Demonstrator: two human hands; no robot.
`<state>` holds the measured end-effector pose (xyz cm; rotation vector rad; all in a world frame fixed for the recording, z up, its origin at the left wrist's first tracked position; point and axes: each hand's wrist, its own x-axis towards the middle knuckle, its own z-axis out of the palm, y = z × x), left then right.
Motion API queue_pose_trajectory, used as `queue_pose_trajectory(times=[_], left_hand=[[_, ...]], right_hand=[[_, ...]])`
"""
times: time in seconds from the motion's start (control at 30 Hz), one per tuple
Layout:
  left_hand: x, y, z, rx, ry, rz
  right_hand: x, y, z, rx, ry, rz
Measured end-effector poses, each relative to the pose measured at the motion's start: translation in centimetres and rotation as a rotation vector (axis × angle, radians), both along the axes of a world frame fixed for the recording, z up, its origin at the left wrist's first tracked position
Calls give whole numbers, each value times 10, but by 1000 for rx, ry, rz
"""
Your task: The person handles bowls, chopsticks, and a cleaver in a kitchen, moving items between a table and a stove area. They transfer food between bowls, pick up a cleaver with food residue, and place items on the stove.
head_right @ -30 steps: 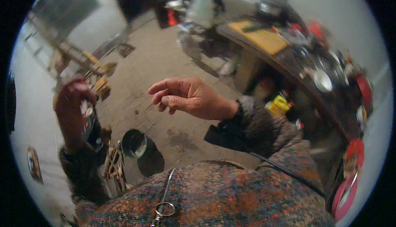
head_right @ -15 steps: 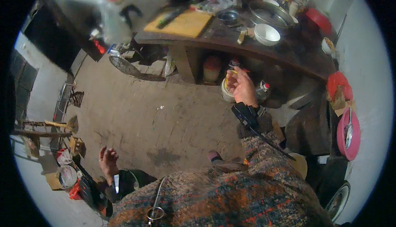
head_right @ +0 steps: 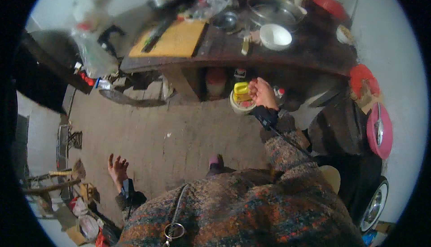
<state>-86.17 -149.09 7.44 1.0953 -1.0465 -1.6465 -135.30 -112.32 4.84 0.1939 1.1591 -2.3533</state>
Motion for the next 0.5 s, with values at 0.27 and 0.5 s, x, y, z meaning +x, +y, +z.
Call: queue_pose_trajectory(times=[0.27,0.5], left_hand=[[-144,-26,71,-210,184,-388],[-297,10,121,-282,70,-688]], right_hand=[[-11,15,48,121,84,-157],[-93,23,25,63,16,-192]])
